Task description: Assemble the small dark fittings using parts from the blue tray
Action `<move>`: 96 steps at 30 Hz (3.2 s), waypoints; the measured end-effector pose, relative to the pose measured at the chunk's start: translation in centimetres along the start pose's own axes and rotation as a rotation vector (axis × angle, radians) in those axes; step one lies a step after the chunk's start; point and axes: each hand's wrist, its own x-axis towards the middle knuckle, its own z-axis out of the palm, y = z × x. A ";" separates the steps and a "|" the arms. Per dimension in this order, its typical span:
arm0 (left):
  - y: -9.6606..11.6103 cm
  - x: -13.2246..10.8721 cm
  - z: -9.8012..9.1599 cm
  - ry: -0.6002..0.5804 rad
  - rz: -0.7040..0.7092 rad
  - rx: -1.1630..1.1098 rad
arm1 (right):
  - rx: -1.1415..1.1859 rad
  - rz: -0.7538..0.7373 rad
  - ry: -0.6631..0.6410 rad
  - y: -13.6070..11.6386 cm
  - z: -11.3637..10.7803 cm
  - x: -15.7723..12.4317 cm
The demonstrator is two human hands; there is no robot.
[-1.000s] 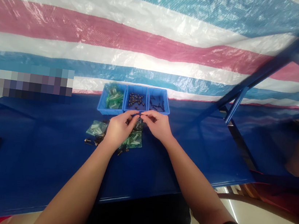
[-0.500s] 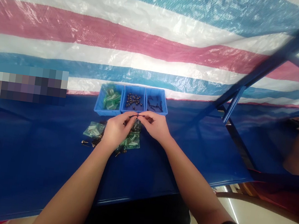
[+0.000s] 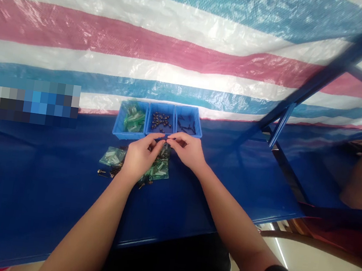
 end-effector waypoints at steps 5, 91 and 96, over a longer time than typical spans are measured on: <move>0.0 0.0 0.0 0.016 -0.014 -0.008 | -0.015 0.006 -0.004 0.0 0.0 0.0; 0.3 0.1 -0.3 0.023 -0.006 0.012 | -0.076 -0.026 -0.044 -0.1 -0.1 0.1; 0.2 0.1 -0.2 0.000 -0.025 -0.001 | -0.076 -0.030 -0.044 -0.2 -0.1 0.0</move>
